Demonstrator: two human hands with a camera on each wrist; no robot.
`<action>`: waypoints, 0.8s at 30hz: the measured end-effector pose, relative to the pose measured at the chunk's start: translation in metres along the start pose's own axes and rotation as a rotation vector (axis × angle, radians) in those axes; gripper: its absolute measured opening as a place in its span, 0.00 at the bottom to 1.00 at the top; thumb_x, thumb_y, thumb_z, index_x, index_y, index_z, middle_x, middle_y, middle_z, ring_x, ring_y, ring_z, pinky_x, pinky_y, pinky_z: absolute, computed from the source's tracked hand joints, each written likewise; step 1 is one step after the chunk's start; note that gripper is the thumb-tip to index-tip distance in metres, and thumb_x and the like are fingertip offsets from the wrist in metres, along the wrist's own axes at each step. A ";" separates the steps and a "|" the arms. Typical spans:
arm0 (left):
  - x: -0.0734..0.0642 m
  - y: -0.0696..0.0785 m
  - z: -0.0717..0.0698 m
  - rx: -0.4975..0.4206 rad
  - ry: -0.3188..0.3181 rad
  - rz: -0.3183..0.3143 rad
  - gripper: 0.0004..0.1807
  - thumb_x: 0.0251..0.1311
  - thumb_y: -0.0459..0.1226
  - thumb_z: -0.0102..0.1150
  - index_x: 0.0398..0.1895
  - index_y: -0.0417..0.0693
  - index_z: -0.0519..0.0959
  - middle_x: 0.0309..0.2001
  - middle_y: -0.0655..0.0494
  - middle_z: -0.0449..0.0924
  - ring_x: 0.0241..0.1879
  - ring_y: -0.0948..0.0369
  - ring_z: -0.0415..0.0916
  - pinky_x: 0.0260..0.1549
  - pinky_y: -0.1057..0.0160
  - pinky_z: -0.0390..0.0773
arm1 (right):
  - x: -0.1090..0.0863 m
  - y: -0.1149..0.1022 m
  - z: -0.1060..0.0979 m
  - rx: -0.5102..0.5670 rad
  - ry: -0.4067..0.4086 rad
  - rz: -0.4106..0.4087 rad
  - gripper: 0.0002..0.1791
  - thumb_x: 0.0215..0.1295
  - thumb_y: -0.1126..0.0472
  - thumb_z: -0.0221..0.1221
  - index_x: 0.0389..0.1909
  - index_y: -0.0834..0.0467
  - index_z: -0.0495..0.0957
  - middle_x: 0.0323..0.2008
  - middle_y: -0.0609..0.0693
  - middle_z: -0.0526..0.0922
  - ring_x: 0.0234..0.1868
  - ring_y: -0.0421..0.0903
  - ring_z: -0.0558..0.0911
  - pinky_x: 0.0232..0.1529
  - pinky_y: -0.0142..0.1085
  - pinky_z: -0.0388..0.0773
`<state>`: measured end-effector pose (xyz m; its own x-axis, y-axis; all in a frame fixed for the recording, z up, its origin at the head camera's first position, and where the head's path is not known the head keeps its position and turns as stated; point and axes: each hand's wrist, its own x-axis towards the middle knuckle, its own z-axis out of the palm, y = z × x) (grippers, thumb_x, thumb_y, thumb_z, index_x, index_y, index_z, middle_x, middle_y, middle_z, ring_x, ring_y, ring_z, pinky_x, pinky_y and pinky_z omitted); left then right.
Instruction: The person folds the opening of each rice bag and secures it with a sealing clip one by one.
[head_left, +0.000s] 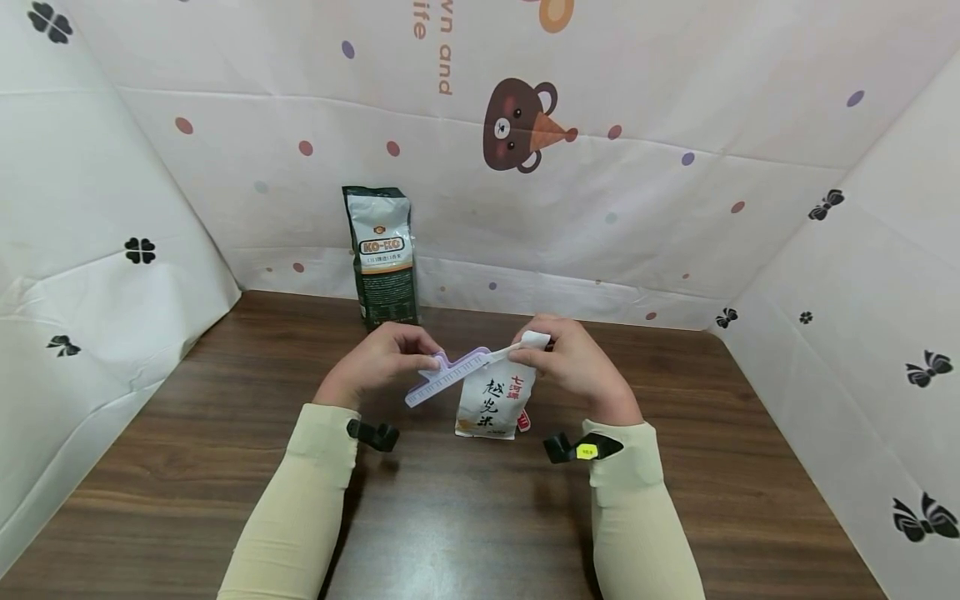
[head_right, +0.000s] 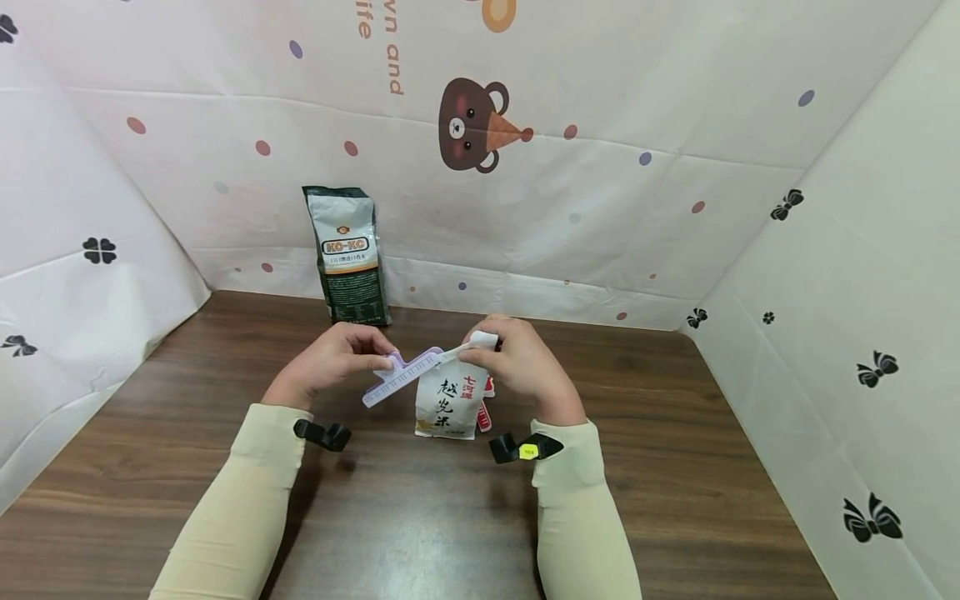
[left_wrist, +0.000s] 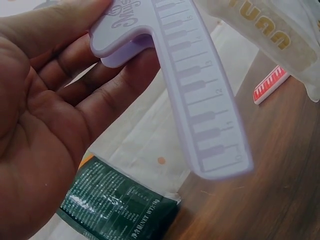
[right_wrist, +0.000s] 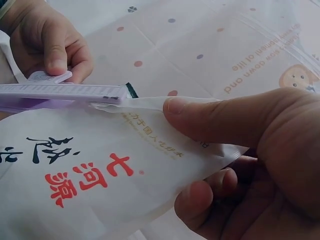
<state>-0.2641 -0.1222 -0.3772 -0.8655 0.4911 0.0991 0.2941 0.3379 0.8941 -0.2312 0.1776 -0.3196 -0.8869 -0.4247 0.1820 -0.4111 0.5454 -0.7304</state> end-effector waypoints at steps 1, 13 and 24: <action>0.000 0.001 0.000 0.000 0.003 -0.001 0.06 0.55 0.41 0.69 0.36 0.53 0.85 0.36 0.52 0.83 0.35 0.54 0.76 0.40 0.46 0.79 | 0.000 0.000 0.000 0.002 0.000 0.001 0.03 0.61 0.55 0.65 0.33 0.49 0.83 0.35 0.48 0.78 0.26 0.48 0.74 0.26 0.36 0.75; 0.000 0.007 0.003 0.013 0.018 0.005 0.07 0.55 0.42 0.69 0.37 0.54 0.85 0.37 0.53 0.83 0.35 0.54 0.76 0.38 0.55 0.79 | 0.000 -0.003 -0.001 -0.027 0.000 -0.031 0.03 0.60 0.56 0.66 0.32 0.50 0.83 0.34 0.48 0.78 0.30 0.47 0.73 0.28 0.34 0.73; 0.001 0.007 0.007 0.013 0.029 -0.020 0.08 0.54 0.45 0.69 0.38 0.58 0.86 0.39 0.56 0.83 0.37 0.55 0.76 0.42 0.46 0.79 | -0.002 -0.003 0.000 0.012 -0.026 0.005 0.03 0.61 0.55 0.65 0.33 0.49 0.81 0.32 0.48 0.78 0.30 0.47 0.74 0.29 0.36 0.74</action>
<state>-0.2605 -0.1138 -0.3737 -0.8824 0.4610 0.0937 0.2817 0.3582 0.8901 -0.2281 0.1767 -0.3176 -0.8832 -0.4404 0.1613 -0.4038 0.5390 -0.7392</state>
